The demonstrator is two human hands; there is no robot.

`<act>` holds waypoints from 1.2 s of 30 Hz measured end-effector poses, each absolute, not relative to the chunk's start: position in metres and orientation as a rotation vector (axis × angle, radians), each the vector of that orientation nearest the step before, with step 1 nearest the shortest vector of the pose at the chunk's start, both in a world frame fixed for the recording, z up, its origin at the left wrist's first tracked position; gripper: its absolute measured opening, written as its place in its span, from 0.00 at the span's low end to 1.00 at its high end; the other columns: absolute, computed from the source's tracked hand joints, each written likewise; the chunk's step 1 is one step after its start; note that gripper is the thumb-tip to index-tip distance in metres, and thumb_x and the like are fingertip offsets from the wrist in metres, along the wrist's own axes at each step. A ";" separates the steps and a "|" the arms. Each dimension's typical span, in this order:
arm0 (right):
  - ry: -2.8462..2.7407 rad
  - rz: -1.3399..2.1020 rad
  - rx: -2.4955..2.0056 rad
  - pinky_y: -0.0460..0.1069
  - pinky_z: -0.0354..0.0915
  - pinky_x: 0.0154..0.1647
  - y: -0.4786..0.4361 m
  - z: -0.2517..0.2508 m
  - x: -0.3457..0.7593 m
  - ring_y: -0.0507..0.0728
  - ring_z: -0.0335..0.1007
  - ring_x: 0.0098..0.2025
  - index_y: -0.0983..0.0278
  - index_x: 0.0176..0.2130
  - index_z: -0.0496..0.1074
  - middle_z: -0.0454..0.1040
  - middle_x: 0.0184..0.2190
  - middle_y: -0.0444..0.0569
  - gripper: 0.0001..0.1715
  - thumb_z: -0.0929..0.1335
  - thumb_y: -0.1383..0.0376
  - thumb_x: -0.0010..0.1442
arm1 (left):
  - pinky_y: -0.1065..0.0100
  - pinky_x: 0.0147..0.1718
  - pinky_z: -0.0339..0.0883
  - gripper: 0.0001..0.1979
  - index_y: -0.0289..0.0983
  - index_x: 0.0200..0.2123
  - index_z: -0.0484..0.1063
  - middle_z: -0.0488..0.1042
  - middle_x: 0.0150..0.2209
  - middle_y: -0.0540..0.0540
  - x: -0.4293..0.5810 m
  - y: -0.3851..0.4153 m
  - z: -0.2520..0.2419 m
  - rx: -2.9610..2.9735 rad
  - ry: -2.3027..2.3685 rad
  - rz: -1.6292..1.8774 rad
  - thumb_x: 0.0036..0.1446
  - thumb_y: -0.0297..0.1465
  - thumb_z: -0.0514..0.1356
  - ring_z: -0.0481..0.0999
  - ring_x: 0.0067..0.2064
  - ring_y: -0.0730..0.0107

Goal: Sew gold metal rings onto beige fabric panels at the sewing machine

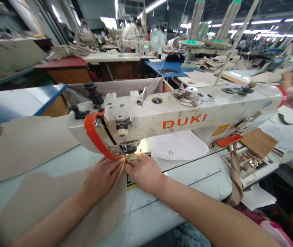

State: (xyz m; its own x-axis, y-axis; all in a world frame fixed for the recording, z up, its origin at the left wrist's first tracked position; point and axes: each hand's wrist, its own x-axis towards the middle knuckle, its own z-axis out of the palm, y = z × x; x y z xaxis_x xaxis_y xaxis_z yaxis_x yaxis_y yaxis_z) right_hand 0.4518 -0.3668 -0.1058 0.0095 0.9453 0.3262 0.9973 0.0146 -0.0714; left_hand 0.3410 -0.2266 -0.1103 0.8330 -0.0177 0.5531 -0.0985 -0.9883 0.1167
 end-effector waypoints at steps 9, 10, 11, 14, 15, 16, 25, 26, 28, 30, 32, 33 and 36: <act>-2.027 -0.231 -2.034 0.52 0.64 0.41 -0.368 -0.104 0.451 0.59 0.68 0.40 0.67 0.37 0.71 0.75 0.42 0.51 0.06 0.64 0.68 0.63 | 0.62 0.42 0.72 0.13 0.34 0.37 0.73 0.77 0.36 0.43 0.341 -0.227 -0.111 2.868 -0.055 0.842 0.63 0.26 0.47 0.74 0.40 0.64; -2.031 -0.242 -2.035 0.52 0.64 0.40 -0.368 -0.104 0.451 0.59 0.68 0.40 0.67 0.37 0.71 0.75 0.42 0.52 0.06 0.64 0.68 0.63 | 0.62 0.41 0.72 0.14 0.34 0.37 0.73 0.77 0.36 0.43 0.341 -0.227 -0.111 2.870 -0.048 0.835 0.63 0.26 0.47 0.74 0.40 0.64; -2.032 -0.251 -2.037 0.52 0.63 0.39 -0.368 -0.104 0.451 0.58 0.69 0.39 0.67 0.37 0.71 0.75 0.42 0.52 0.06 0.64 0.68 0.63 | 0.61 0.41 0.72 0.14 0.34 0.37 0.73 0.77 0.36 0.43 0.341 -0.227 -0.111 2.872 -0.046 0.833 0.63 0.26 0.47 0.74 0.40 0.64; -2.026 -0.263 -2.045 0.52 0.63 0.38 -0.368 -0.104 0.451 0.58 0.69 0.38 0.67 0.36 0.71 0.75 0.44 0.53 0.06 0.64 0.69 0.63 | 0.61 0.41 0.73 0.14 0.34 0.36 0.73 0.77 0.35 0.43 0.342 -0.227 -0.112 2.875 -0.059 0.848 0.63 0.26 0.47 0.75 0.40 0.64; -2.025 -0.263 -2.047 0.51 0.63 0.38 -0.368 -0.104 0.451 0.58 0.69 0.38 0.67 0.36 0.71 0.75 0.44 0.52 0.06 0.64 0.69 0.63 | 0.62 0.41 0.73 0.14 0.34 0.36 0.73 0.77 0.35 0.43 0.342 -0.227 -0.112 2.871 -0.060 0.850 0.63 0.26 0.47 0.75 0.39 0.64; -2.023 -0.263 -2.050 0.51 0.63 0.37 -0.367 -0.103 0.451 0.58 0.69 0.38 0.67 0.36 0.71 0.75 0.44 0.52 0.05 0.65 0.69 0.63 | 0.62 0.41 0.73 0.14 0.34 0.36 0.73 0.77 0.35 0.43 0.342 -0.227 -0.112 2.866 -0.060 0.848 0.63 0.26 0.47 0.75 0.39 0.64; -2.030 -0.234 -2.062 0.51 0.64 0.41 -0.368 -0.101 0.449 0.58 0.70 0.44 0.68 0.39 0.72 0.75 0.45 0.53 0.07 0.64 0.69 0.64 | 0.60 0.42 0.73 0.15 0.34 0.37 0.73 0.78 0.38 0.42 0.339 -0.227 -0.111 2.854 -0.014 0.803 0.64 0.28 0.47 0.75 0.41 0.63; -2.029 -0.239 -2.063 0.51 0.64 0.41 -0.369 -0.101 0.449 0.58 0.70 0.45 0.68 0.40 0.72 0.75 0.45 0.53 0.07 0.64 0.69 0.64 | 0.60 0.42 0.73 0.15 0.34 0.37 0.73 0.78 0.38 0.42 0.338 -0.227 -0.111 2.860 -0.008 0.799 0.64 0.29 0.47 0.75 0.42 0.63; -2.024 -0.256 -2.060 0.51 0.64 0.42 -0.369 -0.102 0.449 0.58 0.69 0.46 0.69 0.40 0.72 0.75 0.46 0.53 0.08 0.64 0.69 0.64 | 0.59 0.44 0.73 0.15 0.34 0.39 0.74 0.78 0.39 0.41 0.337 -0.227 -0.111 2.866 -0.004 0.786 0.64 0.29 0.47 0.74 0.43 0.62; -2.021 -0.268 -2.053 0.51 0.64 0.43 -0.370 -0.103 0.449 0.58 0.69 0.47 0.69 0.41 0.72 0.75 0.46 0.53 0.08 0.64 0.69 0.64 | 0.57 0.45 0.72 0.16 0.34 0.41 0.73 0.78 0.40 0.41 0.336 -0.227 -0.112 2.853 -0.001 0.777 0.64 0.30 0.47 0.74 0.45 0.62; -2.022 -0.272 -2.048 0.51 0.64 0.43 -0.370 -0.103 0.449 0.58 0.68 0.48 0.68 0.41 0.72 0.75 0.46 0.53 0.07 0.65 0.69 0.63 | 0.57 0.47 0.72 0.16 0.35 0.42 0.73 0.77 0.42 0.41 0.335 -0.227 -0.113 2.836 0.000 0.762 0.65 0.30 0.46 0.74 0.46 0.63; -2.021 -0.272 -2.048 0.51 0.64 0.42 -0.370 -0.104 0.449 0.58 0.68 0.48 0.68 0.41 0.72 0.75 0.46 0.52 0.07 0.65 0.69 0.63 | 0.58 0.47 0.72 0.16 0.35 0.42 0.73 0.77 0.42 0.42 0.335 -0.227 -0.114 2.833 -0.002 0.755 0.65 0.30 0.46 0.74 0.47 0.63; -2.017 -0.262 -2.055 0.51 0.64 0.41 -0.370 -0.103 0.449 0.58 0.68 0.48 0.68 0.40 0.72 0.75 0.46 0.52 0.06 0.66 0.69 0.63 | 0.58 0.48 0.71 0.16 0.35 0.43 0.72 0.77 0.43 0.41 0.335 -0.227 -0.114 2.855 -0.035 0.734 0.64 0.28 0.46 0.73 0.48 0.62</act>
State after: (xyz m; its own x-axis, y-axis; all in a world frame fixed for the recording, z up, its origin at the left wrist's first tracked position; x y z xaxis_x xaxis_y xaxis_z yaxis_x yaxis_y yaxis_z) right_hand 0.4487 -0.3701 -0.1033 0.0257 0.9538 0.2993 0.9986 -0.0107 -0.0516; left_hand 0.3346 -0.2271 -0.1142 0.8767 0.0253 0.4803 -0.0707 -0.9810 0.1807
